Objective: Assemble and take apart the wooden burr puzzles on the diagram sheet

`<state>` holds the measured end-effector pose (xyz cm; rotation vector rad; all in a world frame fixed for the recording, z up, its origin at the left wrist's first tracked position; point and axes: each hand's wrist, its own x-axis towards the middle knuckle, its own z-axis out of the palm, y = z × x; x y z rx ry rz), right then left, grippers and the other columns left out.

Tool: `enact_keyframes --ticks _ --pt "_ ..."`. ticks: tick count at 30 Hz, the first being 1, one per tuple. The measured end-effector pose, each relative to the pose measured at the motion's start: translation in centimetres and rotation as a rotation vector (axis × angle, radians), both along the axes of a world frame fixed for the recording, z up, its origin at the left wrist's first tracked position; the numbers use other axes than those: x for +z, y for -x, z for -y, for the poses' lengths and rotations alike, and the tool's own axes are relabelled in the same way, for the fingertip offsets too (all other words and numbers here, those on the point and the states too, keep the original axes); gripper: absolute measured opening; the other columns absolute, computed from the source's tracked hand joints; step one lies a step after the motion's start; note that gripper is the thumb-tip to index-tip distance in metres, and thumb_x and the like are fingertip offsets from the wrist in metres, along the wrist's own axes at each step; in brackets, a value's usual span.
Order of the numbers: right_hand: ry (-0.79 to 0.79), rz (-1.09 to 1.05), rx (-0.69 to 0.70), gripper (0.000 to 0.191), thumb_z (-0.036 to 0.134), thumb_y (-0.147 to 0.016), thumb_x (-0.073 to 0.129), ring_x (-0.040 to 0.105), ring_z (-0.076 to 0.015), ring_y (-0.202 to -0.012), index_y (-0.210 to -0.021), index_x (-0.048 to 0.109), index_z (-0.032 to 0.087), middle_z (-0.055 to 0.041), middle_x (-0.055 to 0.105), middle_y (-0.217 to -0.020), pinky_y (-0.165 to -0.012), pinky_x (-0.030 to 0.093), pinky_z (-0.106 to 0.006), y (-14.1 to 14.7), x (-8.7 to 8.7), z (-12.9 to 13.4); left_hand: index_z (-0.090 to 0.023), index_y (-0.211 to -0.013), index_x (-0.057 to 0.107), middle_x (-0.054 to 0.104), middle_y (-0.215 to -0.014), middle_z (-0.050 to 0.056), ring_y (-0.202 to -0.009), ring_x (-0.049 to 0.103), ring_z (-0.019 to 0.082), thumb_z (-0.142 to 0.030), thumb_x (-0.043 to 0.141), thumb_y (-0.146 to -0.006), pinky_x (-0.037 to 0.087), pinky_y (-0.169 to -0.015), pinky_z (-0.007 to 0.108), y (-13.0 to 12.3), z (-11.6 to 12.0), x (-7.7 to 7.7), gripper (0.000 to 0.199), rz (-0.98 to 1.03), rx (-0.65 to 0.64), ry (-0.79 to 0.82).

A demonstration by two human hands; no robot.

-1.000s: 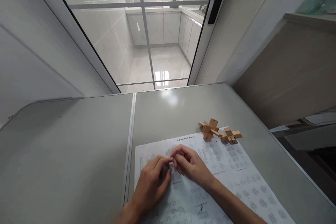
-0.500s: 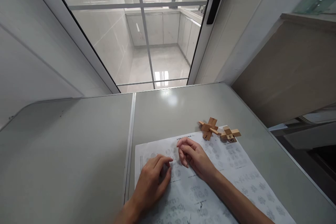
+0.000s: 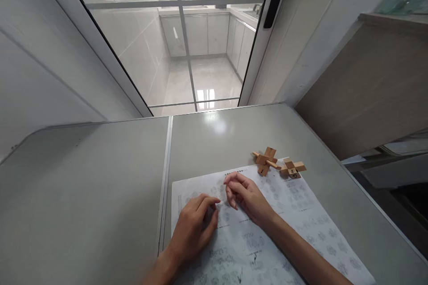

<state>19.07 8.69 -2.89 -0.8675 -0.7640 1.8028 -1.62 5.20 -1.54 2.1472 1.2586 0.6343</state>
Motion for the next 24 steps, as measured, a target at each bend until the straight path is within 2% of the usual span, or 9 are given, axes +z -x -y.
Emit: enact_keyframes --ticks 6,9,13,19,24 --pt "0.039 -0.008 -0.018 0.026 0.041 -0.088 0.079 0.054 -0.0103 -0.050 -0.093 0.068 0.018 0.0034 0.063 -0.065 -0.049 0.038 -0.023 0.1 0.8 -0.1 -0.024 -0.117 0.067 0.073 -0.099 0.004 -0.081 0.067 0.019 -0.018 0.056 -0.101 0.053 -0.075 0.031 -0.1 -0.1 0.1 0.020 0.015 -0.004 -0.022" --pt "0.103 -0.003 -0.074 0.027 0.039 -0.084 0.083 0.051 -0.0089 -0.051 -0.091 0.069 0.017 0.0040 0.061 -0.064 -0.050 0.038 -0.022 -0.6 1.6 0.2 -0.023 -0.117 0.067 0.072 -0.097 0.004 -0.079 0.066 0.019 -0.019 0.056 -0.102 0.053 -0.075 0.031 0.0 -0.1 0.2 0.019 0.014 -0.004 -0.008" --pt "0.194 -0.033 -0.156 0.027 0.036 -0.081 0.087 0.044 -0.0063 -0.050 -0.089 0.068 0.018 0.0049 0.057 -0.065 -0.048 0.034 -0.020 -3.4 2.4 1.4 -0.022 -0.117 0.067 0.072 -0.100 0.005 -0.080 0.065 0.019 -0.020 0.055 -0.103 0.053 -0.076 0.032 0.0 0.0 0.2 0.019 0.011 -0.017 0.013" --pt "0.224 -0.052 -0.286 0.021 0.030 -0.089 0.084 0.045 -0.0062 -0.053 -0.098 0.069 0.018 0.0045 0.055 -0.072 -0.047 0.040 -0.017 -8.6 1.6 3.8 -0.023 -0.117 0.068 0.072 -0.098 0.005 -0.080 0.064 0.018 -0.020 0.054 -0.103 0.053 -0.075 0.032 0.1 0.0 0.0 0.019 0.010 -0.008 0.002" --pt "0.310 -0.356 -0.426 0.016 0.027 -0.094 0.075 0.042 -0.0056 -0.048 -0.097 0.064 0.016 0.0078 0.046 -0.066 -0.042 0.043 -0.016 -11.0 1.8 3.3 -0.023 -0.117 0.068 0.072 -0.099 0.004 -0.080 0.065 0.018 -0.022 0.055 -0.103 0.053 -0.075 0.032 0.1 -0.1 0.0 0.019 0.015 -0.006 0.011"
